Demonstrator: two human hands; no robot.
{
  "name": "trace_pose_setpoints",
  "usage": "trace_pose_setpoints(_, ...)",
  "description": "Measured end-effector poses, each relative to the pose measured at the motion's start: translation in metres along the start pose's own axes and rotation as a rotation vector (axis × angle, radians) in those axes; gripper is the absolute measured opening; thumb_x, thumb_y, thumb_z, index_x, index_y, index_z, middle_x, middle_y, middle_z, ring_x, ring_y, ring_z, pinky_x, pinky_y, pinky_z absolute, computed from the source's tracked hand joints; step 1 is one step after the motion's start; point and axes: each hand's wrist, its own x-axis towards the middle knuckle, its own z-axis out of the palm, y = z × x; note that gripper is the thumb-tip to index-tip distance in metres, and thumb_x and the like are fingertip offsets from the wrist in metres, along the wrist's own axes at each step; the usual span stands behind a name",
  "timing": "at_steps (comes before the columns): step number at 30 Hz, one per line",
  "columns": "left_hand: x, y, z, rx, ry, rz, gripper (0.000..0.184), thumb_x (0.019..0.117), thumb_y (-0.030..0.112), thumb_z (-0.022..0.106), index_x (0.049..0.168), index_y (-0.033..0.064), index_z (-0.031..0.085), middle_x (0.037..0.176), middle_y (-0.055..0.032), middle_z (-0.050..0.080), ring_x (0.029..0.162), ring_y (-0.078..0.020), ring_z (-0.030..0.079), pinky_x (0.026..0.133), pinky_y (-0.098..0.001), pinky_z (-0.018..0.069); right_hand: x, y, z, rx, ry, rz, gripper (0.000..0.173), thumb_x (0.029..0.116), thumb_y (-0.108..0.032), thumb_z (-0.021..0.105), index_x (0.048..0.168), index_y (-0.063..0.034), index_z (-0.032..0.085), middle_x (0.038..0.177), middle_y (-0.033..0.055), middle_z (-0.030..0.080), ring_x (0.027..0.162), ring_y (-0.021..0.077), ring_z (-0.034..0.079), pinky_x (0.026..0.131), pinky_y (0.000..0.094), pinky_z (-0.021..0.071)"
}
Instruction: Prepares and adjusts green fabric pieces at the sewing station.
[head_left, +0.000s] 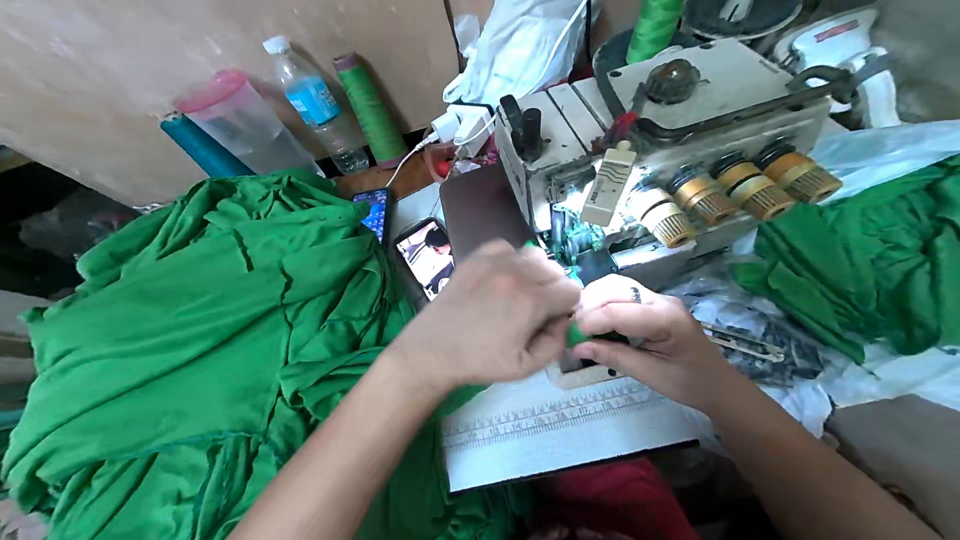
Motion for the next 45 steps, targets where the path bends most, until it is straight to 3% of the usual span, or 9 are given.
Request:
trace_pose_setpoints(3,-0.005,-0.009,-0.005,0.082,0.008,-0.057,0.029,0.0982,0.031,0.051,0.086,0.0126,0.071,0.089,-0.0026,0.07,0.101,-0.0214,0.067,0.09,-0.0479,0.0482,0.001,0.005,0.005,-0.096,0.06,0.006,0.021,0.1003,-0.027,0.065,0.097,-0.0092,0.074,0.098,-0.0007,0.072,0.111,0.0078,0.062,0.101,0.0272,0.0476)
trace_pose_setpoints(8,0.002,0.025,0.0,-0.069,0.018,-0.06,0.029,0.0995,0.026,0.053,0.082,0.0126,0.071,0.071,0.0012,0.063,0.073,-0.0139,0.061,0.068,-0.0327,0.0436,-0.002,0.0,0.008,-0.192,0.094,0.028,0.015,0.0963,-0.032,0.067,0.099,-0.0179,0.072,0.099,-0.0083,0.07,0.108,0.0008,0.058,0.102,0.028,0.04)
trace_pose_setpoints(12,-0.007,0.005,-0.001,-0.047,0.038,-0.127,0.032,0.0965,0.027,0.043,0.083,0.0146,0.07,0.083,0.0014,0.068,0.092,-0.0159,0.065,0.084,-0.0425,0.0453,-0.004,0.008,0.001,-0.216,0.108,0.006,0.019,0.0992,-0.037,0.066,0.095,-0.0187,0.072,0.096,-0.0067,0.069,0.106,0.0043,0.058,0.1,0.0312,0.0406)
trace_pose_setpoints(22,-0.005,0.052,0.021,0.046,0.039,-0.196,0.019,0.0995,0.008,0.052,0.092,0.0044,0.068,0.084,-0.0088,0.063,0.078,-0.0236,0.065,0.064,-0.0319,0.0534,-0.018,0.009,-0.009,-0.213,0.134,0.029,0.014,0.1017,-0.03,0.062,0.106,-0.0268,0.075,0.111,-0.0103,0.072,0.116,0.004,0.059,0.104,0.0277,0.0418)
trace_pose_setpoints(26,-0.003,0.031,0.031,0.192,0.133,-0.275,0.015,0.0943,0.013,0.063,0.084,0.0063,0.072,0.085,-0.0077,0.069,0.083,-0.0241,0.069,0.065,-0.0371,0.0545,-0.016,0.005,-0.004,-0.266,0.204,0.152,0.018,0.0998,-0.024,0.061,0.101,-0.0123,0.075,0.11,0.0005,0.071,0.112,0.0057,0.062,0.098,0.0237,0.0497)
trace_pose_setpoints(32,0.0,0.007,0.03,0.218,0.109,-0.442,0.014,0.0955,0.012,0.064,0.095,0.0023,0.074,0.098,-0.0126,0.072,0.099,-0.0302,0.07,0.081,-0.0428,0.0579,-0.018,-0.001,0.001,-0.241,0.241,0.194,0.021,0.099,-0.018,0.057,0.112,-0.0036,0.066,0.123,0.0077,0.065,0.098,0.0003,0.062,0.084,0.0156,0.0524)
trace_pose_setpoints(37,-0.007,0.033,0.01,0.236,0.064,-0.712,0.015,0.0931,0.017,0.072,0.092,0.0025,0.07,0.089,-0.0138,0.068,0.086,-0.0318,0.07,0.069,-0.0461,0.0583,-0.017,-0.006,0.004,-0.19,0.191,0.083,0.021,0.1005,-0.019,0.06,0.117,-0.0099,0.068,0.123,0.0053,0.065,0.097,-0.0022,0.06,0.082,0.0112,0.0498)
trace_pose_setpoints(41,-0.014,0.08,-0.005,0.049,-0.026,-0.718,0.016,0.0938,0.018,0.068,0.091,0.0031,0.072,0.083,-0.0114,0.07,0.078,-0.0273,0.072,0.066,-0.0441,0.0592,-0.018,-0.009,0.015,-0.119,0.015,-0.018,0.039,0.1037,-0.021,0.056,0.143,-0.0171,0.053,0.14,0.0007,0.059,0.101,-0.0055,0.059,0.086,0.0087,0.0466)
trace_pose_setpoints(45,-0.008,0.092,-0.002,-0.137,-0.037,-0.614,0.011,0.0956,0.014,0.066,0.094,0.005,0.072,0.081,-0.009,0.07,0.08,-0.0259,0.071,0.069,-0.0426,0.057,-0.021,-0.003,0.006,-0.183,-0.033,-0.013,0.024,0.1013,-0.032,0.061,0.118,-0.0149,0.065,0.098,-0.0007,0.067,0.089,-0.0031,0.061,0.082,0.013,0.0497)
